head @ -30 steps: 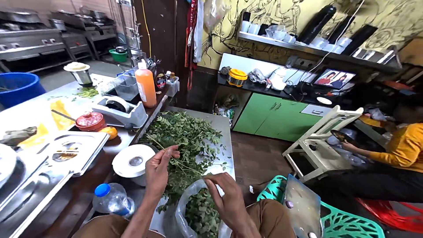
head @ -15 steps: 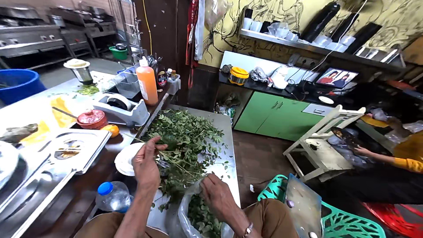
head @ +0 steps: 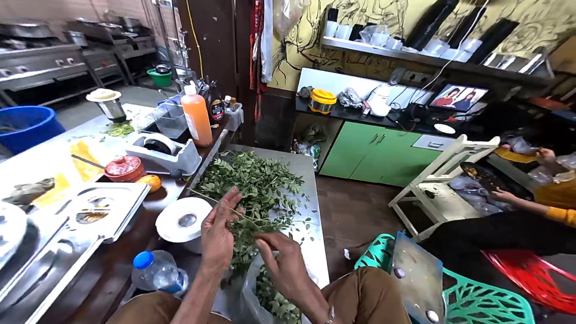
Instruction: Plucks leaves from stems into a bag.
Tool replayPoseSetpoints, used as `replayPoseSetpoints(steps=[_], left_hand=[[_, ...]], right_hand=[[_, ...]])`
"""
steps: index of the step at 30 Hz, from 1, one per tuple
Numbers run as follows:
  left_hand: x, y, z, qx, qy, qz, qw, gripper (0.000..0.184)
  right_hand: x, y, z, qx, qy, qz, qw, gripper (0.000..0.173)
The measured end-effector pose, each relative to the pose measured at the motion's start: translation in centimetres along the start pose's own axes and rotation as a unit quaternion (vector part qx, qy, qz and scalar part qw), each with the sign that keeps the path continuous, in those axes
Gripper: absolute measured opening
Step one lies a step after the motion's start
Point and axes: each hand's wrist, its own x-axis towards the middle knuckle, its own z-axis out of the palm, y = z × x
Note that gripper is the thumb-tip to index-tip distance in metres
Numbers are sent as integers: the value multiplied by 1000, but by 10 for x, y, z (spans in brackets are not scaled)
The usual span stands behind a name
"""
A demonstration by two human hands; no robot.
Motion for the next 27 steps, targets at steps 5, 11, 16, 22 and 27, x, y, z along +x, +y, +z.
replayPoseSetpoints(steps=[5, 11, 16, 22, 27], left_hand=[[-14, -5, 12, -25, -50, -59, 997, 44], [-18, -4, 15, -18, -101, -106, 989, 47], [-12, -11, 7, 99, -8, -3, 995, 37], [13, 11, -15, 50, 85, 2, 995, 42], [9, 5, -6, 12, 73, -7, 997, 41]], right_hand=[[39, -16, 22, 44, 23, 18, 999, 38], [47, -15, 26, 3, 60, 13, 998, 31], [22, -4, 12, -11, -51, -14, 999, 42], [-67, 33, -3, -112, -100, 18, 989, 38], [-77, 53, -15, -176, -48, 50, 982, 42]])
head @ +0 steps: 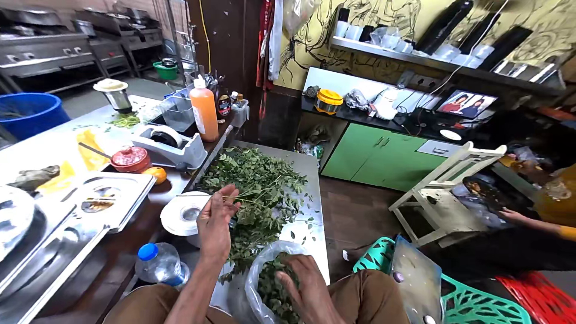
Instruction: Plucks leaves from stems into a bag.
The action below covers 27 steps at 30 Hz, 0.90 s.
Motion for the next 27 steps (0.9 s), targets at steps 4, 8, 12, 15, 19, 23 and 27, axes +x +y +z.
replayPoseSetpoints(steps=[4, 8, 12, 15, 19, 23, 27], left_hand=[[-15, -9, 11, 31, -46, 16, 998, 41], [-20, -12, 13, 25, -62, 10, 998, 45], [-20, -13, 12, 11, -55, -4, 998, 46], [-17, -15, 10, -10, -46, -15, 999, 44], [-16, -20, 10, 22, -72, -38, 996, 37], [-20, -21, 10, 77, -128, -94, 984, 37], [-20, -18, 6, 135, -207, -158, 956, 36]], right_hand=[[53, -33, -9, 160, 96, -18, 982, 33], [98, -65, 2, 231, 44, 115, 965, 60], [119, -70, 19, 465, 88, 153, 868, 58], [123, -68, 17, 561, 104, 122, 812, 30], [122, -67, 13, 570, 59, 100, 813, 28], [120, -65, 15, 558, 5, 76, 826, 34], [113, -58, 16, 551, -56, 92, 827, 38]])
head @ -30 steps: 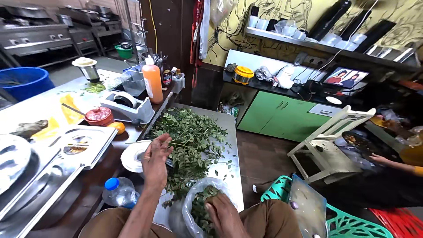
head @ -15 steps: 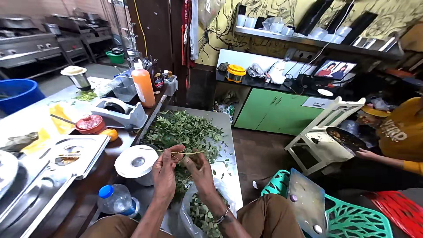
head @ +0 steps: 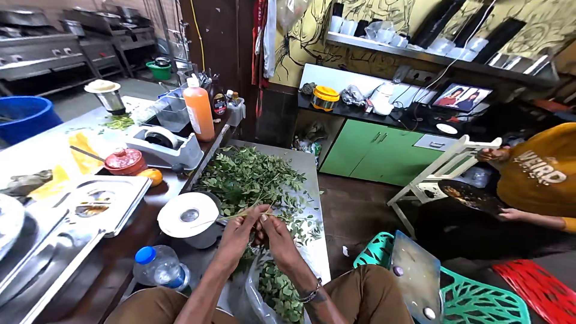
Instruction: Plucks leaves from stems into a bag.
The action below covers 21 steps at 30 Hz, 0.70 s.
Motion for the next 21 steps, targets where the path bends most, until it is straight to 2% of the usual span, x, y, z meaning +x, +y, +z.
replayPoseSetpoints(steps=[2, 6, 14, 17, 21], left_hand=[[-1, -1, 0, 43, -25, -22, 999, 34], [-1, -4, 1, 57, -21, -2, 998, 32], [4, -12, -1, 108, 65, 64, 990, 42], [7, -3, -6, 63, 103, 75, 990, 42], [15, 21, -35, -33, 198, 83, 976, 45]], right_hand=[[-4, 1, -3, -33, -14, 12, 999, 40], [-7, 5, -9, -74, -36, 24, 996, 42], [-24, -4, -4, -126, -76, 51, 988, 42], [-43, -7, -10, -130, -87, 79, 984, 42], [-92, 7, -29, -168, -98, 106, 975, 43]])
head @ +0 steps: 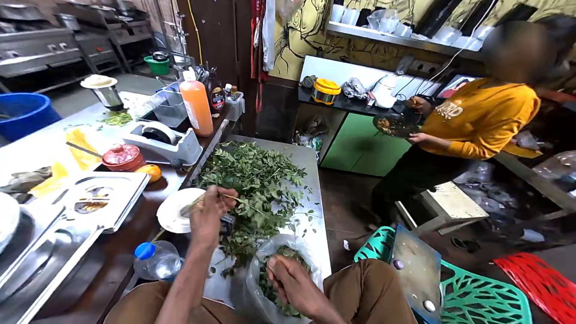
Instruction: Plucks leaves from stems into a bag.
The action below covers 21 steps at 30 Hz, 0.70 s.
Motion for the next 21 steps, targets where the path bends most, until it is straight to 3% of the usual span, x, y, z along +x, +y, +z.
replayPoseSetpoints(steps=[3, 5, 8, 12, 16, 19, 21], left_hand=[[3, 9, -7, -42, 32, -20, 998, 43], [-3, 4, 0, -47, 3, -22, 999, 42], [-10, -2, 9, -27, -42, -12, 999, 41], [-16, -5, 11, 22, -68, 2, 997, 41], [-22, -11, 17, 64, -126, 35, 989, 40], [-25, -14, 22, 95, -144, 54, 983, 39], [-29, -15, 24, 109, -147, 66, 981, 36]], right_hand=[[-23, 29, -1, -93, 89, -19, 991, 42], [-29, 37, -3, -237, 148, -21, 960, 40], [-30, 31, -9, -369, 180, -5, 912, 52], [-22, -9, -25, -335, 305, -209, 867, 26], [9, -53, -40, -372, 323, -302, 816, 17], [42, -63, -37, -453, 299, -275, 793, 31], [59, -60, -32, -499, 272, -242, 787, 30]])
